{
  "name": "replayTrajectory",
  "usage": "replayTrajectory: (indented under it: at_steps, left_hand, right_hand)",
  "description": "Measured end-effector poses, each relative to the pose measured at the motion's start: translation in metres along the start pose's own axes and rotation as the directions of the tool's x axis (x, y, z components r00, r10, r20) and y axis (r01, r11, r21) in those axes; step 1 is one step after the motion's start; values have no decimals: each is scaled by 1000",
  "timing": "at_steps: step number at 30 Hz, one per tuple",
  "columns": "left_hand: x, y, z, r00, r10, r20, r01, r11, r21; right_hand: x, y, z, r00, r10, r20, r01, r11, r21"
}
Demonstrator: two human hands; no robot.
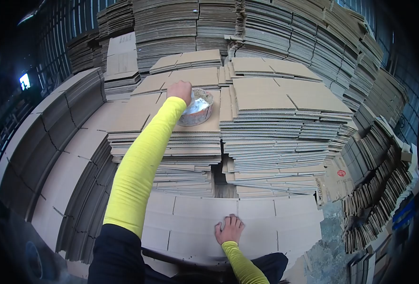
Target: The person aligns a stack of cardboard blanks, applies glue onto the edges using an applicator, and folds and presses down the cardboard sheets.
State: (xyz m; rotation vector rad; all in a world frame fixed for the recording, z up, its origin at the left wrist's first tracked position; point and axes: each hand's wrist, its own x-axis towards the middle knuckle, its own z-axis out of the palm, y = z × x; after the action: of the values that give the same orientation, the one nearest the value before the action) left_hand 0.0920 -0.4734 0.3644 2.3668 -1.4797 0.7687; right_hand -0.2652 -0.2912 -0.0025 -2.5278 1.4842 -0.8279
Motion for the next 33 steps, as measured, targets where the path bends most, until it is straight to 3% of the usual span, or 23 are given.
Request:
replayTrajectory:
  at_steps: [3, 9, 12, 14, 15, 17, 20, 23, 27, 29, 33]
  left_hand:
    - [-2, 1, 7, 1000, 22, -7, -22, 999, -40]
    - [-1, 4, -8, 988, 135, -80, -129, 989, 70]
    - [-12, -6, -42, 983, 89, -160, -98, 994, -53]
    - [-26, -21, -69, 942, 29, -334, -133, 946, -295]
    - [-37, -29, -82, 944, 25, -329, -125, 950, -288]
    - [-67, -48, -103, 930, -152, -334, -65, 828, -558]
    - [-123, -95, -117, 930, -307, -202, -12, 524, -852]
    - [-199, -142, -122, 907, -407, -109, 82, 424, -902]
    - [-314, -204, -81, 842, -531, 92, 339, 389, -857]
    - [-375, -241, -33, 835, -492, 246, 445, 340, -828]
    - [-471, -269, 63, 695, -576, 430, 646, 239, -725]
  right_hand:
    - [0, 1, 1, 1000, -15, -10, 15, 1000, -21]
    - [0, 0, -2, 1000, -9, 7, 10, 1000, -25]
    - [0, 0, -2, 1000, 2, 23, -1, 1000, -13]
    - [0, 0, -1, 1000, -6, 14, 6, 1000, -7]
    - [0, 0, -1, 1000, -13, -3, 12, 1000, -9]
    - [1, 0, -1, 1000, -7, 10, 7, 1000, -9]
    - [0, 0, 0, 999, -1, 34, 1, 1000, -7]
    - [-1, 3, 6, 1000, -13, -11, 13, 1000, -6]
    - [1, 1, 2, 1000, -20, 0, 20, 999, -47]
    - [0, -2, 0, 999, -11, 34, 13, 998, -69]
    - [0, 0, 5, 999, -30, 24, 31, 999, -36]
